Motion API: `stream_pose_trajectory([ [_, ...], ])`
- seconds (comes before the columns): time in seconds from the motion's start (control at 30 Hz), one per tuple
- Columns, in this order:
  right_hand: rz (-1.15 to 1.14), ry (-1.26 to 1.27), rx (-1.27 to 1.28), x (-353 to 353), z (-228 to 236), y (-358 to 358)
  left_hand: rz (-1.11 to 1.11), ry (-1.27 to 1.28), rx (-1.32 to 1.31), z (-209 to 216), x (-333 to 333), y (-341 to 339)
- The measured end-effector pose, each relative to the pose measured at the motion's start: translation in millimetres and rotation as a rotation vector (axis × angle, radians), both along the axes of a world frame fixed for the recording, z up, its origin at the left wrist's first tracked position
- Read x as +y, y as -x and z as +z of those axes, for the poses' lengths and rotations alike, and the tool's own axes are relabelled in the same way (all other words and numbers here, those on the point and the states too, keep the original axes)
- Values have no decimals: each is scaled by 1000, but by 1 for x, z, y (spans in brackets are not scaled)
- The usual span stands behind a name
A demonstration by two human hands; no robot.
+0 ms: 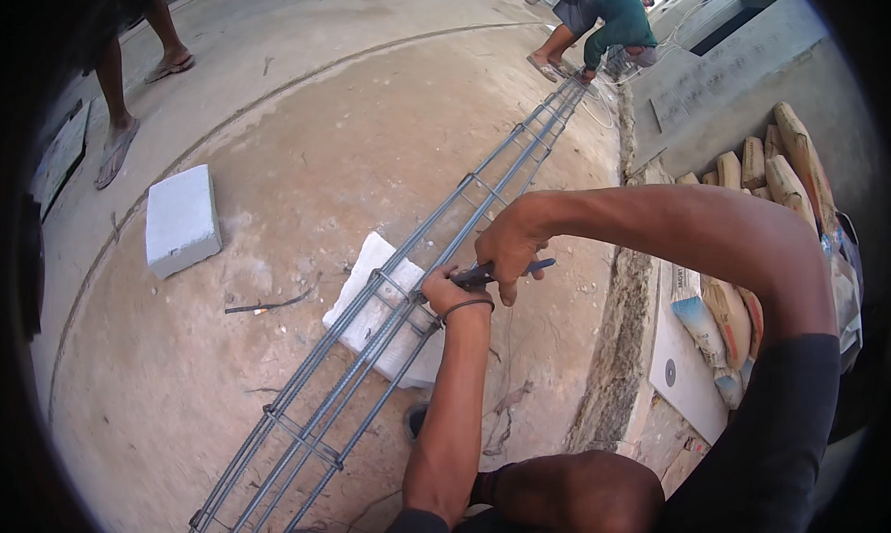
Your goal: The person constructs a rebar cage by wrapping wire around the intersecting metal rods, positioning a foam block beneath the frame, and twisting and tightening the wire connections using pliers.
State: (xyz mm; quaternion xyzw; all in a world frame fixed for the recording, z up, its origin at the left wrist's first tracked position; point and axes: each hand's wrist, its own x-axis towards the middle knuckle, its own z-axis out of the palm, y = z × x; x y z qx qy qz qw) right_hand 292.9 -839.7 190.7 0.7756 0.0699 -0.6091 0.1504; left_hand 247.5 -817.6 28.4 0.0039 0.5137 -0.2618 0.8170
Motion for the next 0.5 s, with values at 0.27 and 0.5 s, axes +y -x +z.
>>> stream_pose_trajectory([
  [0.27, 438, -167, -627, -37, -21, 51, 233, 344, 91, 20, 13, 2],
  [0.5, 519, 6, -680, 1, -2, 54, 179, 327, -46, -8, 18, -2],
])
